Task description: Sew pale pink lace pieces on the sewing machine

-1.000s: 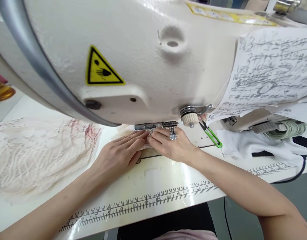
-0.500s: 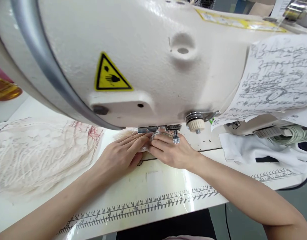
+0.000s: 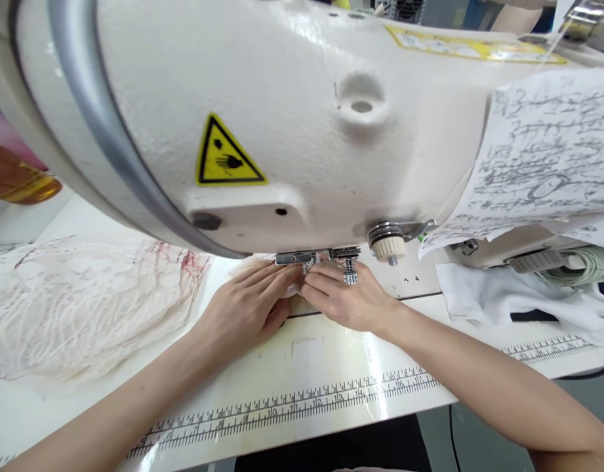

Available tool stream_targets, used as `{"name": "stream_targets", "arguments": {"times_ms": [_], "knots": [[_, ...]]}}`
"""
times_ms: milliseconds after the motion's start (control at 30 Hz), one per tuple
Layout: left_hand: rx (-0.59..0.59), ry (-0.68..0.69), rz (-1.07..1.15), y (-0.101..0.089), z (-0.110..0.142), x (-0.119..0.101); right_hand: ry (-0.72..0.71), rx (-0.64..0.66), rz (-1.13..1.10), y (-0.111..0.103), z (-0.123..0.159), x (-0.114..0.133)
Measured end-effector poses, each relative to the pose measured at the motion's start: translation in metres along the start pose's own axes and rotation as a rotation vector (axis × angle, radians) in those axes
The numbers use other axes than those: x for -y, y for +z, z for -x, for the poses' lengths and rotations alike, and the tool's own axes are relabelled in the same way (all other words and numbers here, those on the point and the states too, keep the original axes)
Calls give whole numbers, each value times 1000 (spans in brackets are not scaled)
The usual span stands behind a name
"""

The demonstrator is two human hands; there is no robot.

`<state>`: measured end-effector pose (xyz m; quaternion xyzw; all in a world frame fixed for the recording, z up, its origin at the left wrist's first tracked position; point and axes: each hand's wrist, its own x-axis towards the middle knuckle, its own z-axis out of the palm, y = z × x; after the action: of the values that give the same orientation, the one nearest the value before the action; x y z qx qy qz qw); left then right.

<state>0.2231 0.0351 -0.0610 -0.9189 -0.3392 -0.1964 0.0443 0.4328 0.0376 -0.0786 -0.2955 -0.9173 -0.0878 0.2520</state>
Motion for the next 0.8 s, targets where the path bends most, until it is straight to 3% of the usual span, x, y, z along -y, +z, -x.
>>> {"name": "stream_targets", "arguments": {"times_ms": [367, 800], "knots": [[-4, 10, -57, 3, 0, -3, 15, 54, -3, -9, -2, -7], [-10, -26, -87, 4, -2, -8, 16, -23, 255, -19, -6, -7]]}}
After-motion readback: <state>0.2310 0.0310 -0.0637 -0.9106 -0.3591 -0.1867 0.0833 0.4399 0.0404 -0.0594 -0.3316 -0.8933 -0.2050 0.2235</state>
